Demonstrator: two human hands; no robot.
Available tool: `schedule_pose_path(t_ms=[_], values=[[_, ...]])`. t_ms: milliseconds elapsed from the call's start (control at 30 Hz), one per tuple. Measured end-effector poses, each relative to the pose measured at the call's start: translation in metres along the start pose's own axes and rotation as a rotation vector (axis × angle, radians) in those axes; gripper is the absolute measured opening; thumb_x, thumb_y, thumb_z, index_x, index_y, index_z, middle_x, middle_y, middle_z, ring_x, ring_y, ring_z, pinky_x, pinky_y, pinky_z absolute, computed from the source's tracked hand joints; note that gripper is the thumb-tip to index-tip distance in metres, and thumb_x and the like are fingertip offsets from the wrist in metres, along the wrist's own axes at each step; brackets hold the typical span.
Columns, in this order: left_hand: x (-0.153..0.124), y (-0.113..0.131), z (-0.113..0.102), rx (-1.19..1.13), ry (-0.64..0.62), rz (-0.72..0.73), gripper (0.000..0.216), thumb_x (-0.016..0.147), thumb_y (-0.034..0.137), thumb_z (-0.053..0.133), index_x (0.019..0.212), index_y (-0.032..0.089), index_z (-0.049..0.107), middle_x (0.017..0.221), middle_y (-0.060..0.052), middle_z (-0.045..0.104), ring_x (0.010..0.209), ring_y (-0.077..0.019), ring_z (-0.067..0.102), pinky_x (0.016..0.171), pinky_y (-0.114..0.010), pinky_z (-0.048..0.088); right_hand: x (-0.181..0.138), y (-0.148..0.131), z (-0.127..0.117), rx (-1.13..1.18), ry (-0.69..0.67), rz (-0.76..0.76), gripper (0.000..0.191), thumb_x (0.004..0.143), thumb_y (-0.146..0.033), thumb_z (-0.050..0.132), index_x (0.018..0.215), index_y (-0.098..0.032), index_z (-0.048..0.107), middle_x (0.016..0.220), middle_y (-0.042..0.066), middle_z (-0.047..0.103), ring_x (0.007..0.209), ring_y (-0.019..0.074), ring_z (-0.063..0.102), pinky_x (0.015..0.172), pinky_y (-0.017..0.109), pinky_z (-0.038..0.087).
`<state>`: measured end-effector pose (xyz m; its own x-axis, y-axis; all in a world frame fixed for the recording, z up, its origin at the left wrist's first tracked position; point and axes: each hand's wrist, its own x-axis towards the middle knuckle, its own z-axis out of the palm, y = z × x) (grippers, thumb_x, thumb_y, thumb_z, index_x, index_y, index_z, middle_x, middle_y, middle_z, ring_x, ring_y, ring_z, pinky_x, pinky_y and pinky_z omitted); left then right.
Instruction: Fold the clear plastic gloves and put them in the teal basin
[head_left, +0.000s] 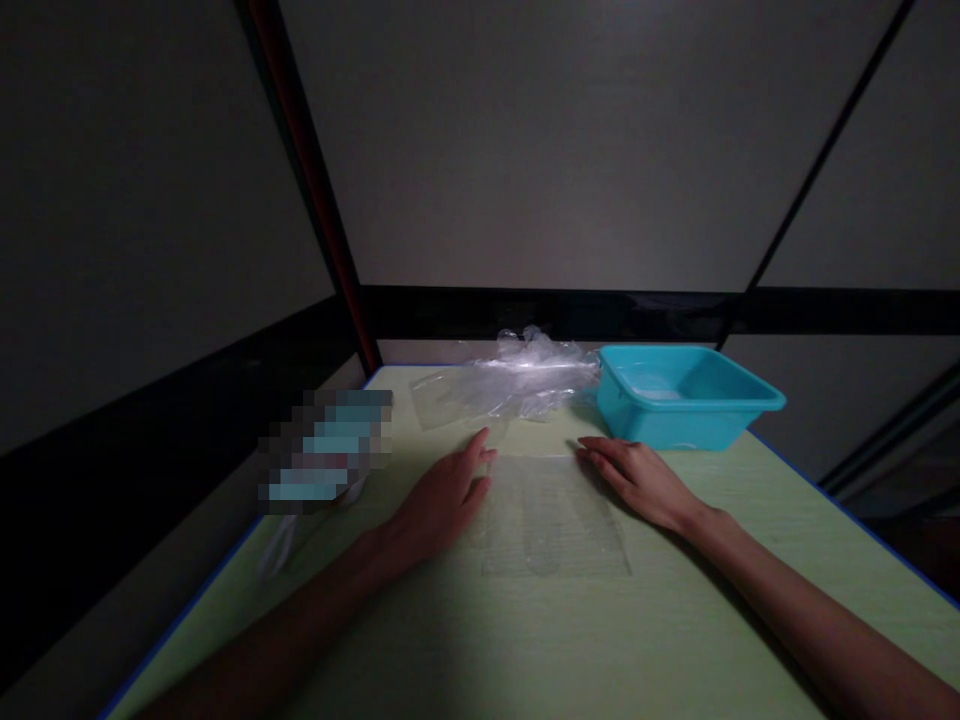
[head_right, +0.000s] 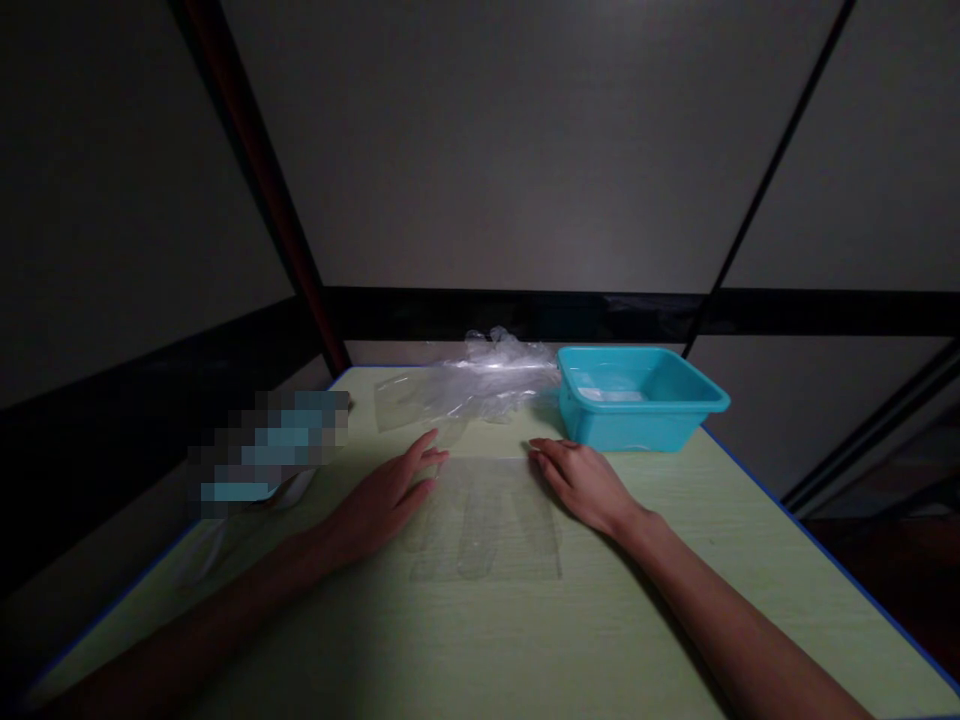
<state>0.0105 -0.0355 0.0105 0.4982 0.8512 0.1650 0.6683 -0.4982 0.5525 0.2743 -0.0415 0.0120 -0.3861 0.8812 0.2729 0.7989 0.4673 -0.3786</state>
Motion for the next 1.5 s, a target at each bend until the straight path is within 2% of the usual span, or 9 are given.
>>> schedule_pose_path(t_ms=[300, 500, 567, 733, 833, 967, 1233, 1400, 1500], values=[[0.002, -0.006, 0.001, 0.060, 0.000, 0.052, 0.050, 0.085, 0.023, 0.031, 0.133, 0.013, 0.018, 0.128, -0.009, 0.044, 0.122, -0.0192, 0.033, 0.102, -0.037, 0.020, 0.000, 0.002, 0.001, -0.101, -0.039, -0.078, 0.036, 0.089, -0.028, 0.031, 0.118, -0.017, 0.050, 0.113, 0.010, 0.057, 0.098, 0.0222, 0.056, 0.083, 0.036, 0.044], [0.008, -0.019, 0.005, 0.174, -0.043, 0.079, 0.045, 0.088, 0.027, 0.024, 0.132, 0.015, 0.023, 0.140, -0.009, 0.023, 0.128, -0.0179, 0.022, 0.104, -0.041, 0.012, 0.001, -0.001, 0.000, -0.122, -0.058, -0.082, 0.038, 0.089, -0.028, 0.031, 0.120, -0.015, 0.048, 0.115, 0.012, 0.056, 0.099, 0.0236, 0.056, 0.083, 0.037, 0.045], [0.009, -0.020, 0.005, 0.186, -0.037, 0.070, 0.046, 0.088, 0.028, 0.025, 0.132, 0.015, 0.023, 0.141, -0.009, 0.022, 0.128, -0.0184, 0.020, 0.104, -0.042, 0.011, 0.001, -0.002, 0.000, -0.118, -0.054, -0.076, 0.037, 0.088, -0.027, 0.032, 0.119, -0.016, 0.048, 0.115, 0.012, 0.056, 0.099, 0.0237, 0.056, 0.083, 0.037, 0.045], [0.006, -0.015, 0.000, 0.102, 0.069, 0.103, 0.047, 0.087, 0.025, 0.027, 0.132, 0.015, 0.022, 0.135, -0.007, 0.035, 0.126, -0.0177, 0.026, 0.105, -0.039, 0.011, 0.001, -0.003, 0.000, -0.112, -0.057, -0.072, 0.037, 0.088, -0.027, 0.032, 0.120, -0.016, 0.047, 0.116, 0.012, 0.056, 0.100, 0.0238, 0.055, 0.083, 0.037, 0.044], [0.002, -0.009, -0.003, 0.055, 0.116, 0.116, 0.045, 0.085, 0.023, 0.030, 0.129, 0.016, 0.028, 0.124, -0.005, 0.049, 0.122, -0.0186, 0.033, 0.105, -0.039, 0.013, 0.001, -0.003, 0.000, -0.145, -0.070, -0.066, 0.037, 0.088, -0.026, 0.032, 0.121, -0.016, 0.046, 0.114, 0.012, 0.057, 0.098, 0.0235, 0.057, 0.081, 0.035, 0.045], [-0.001, -0.003, -0.003, 0.036, 0.134, 0.118, 0.041, 0.082, 0.019, 0.034, 0.123, 0.017, 0.036, 0.111, -0.004, 0.059, 0.113, -0.0176, 0.043, 0.105, -0.038, 0.017, 0.000, -0.003, -0.002, -0.181, -0.081, -0.065, 0.037, 0.088, -0.025, 0.031, 0.119, -0.016, 0.047, 0.108, 0.013, 0.060, 0.093, 0.0243, 0.059, 0.075, 0.034, 0.045], [-0.005, -0.001, -0.003, 0.094, 0.150, 0.246, 0.027, 0.084, 0.021, 0.034, 0.103, 0.019, 0.053, 0.101, -0.002, 0.064, 0.102, -0.0148, 0.054, 0.104, -0.038, 0.021, -0.006, -0.002, -0.009, -0.129, -0.079, -0.043, 0.028, 0.084, -0.028, 0.038, 0.100, -0.020, 0.060, 0.085, 0.009, 0.066, 0.072, 0.0210, 0.062, 0.062, 0.029, 0.041], [-0.007, 0.000, -0.002, 0.123, 0.132, 0.327, 0.024, 0.082, 0.018, 0.036, 0.094, 0.018, 0.058, 0.095, -0.003, 0.066, 0.096, -0.0147, 0.057, 0.103, -0.039, 0.024, -0.009, 0.002, -0.015, -0.046, -0.041, -0.023, 0.026, 0.081, -0.030, 0.042, 0.094, -0.020, 0.063, 0.082, 0.009, 0.067, 0.071, 0.0212, 0.061, 0.061, 0.030, 0.041], [-0.006, -0.003, 0.000, 0.131, 0.173, 0.370, 0.023, 0.082, 0.017, 0.038, 0.093, 0.018, 0.058, 0.092, -0.003, 0.067, 0.091, -0.0142, 0.059, 0.102, -0.040, 0.027, -0.009, 0.001, -0.020, -0.041, -0.076, -0.071, 0.025, 0.081, -0.028, 0.043, 0.092, -0.020, 0.064, 0.082, 0.008, 0.067, 0.070, 0.0199, 0.061, 0.060, 0.028, 0.041]])
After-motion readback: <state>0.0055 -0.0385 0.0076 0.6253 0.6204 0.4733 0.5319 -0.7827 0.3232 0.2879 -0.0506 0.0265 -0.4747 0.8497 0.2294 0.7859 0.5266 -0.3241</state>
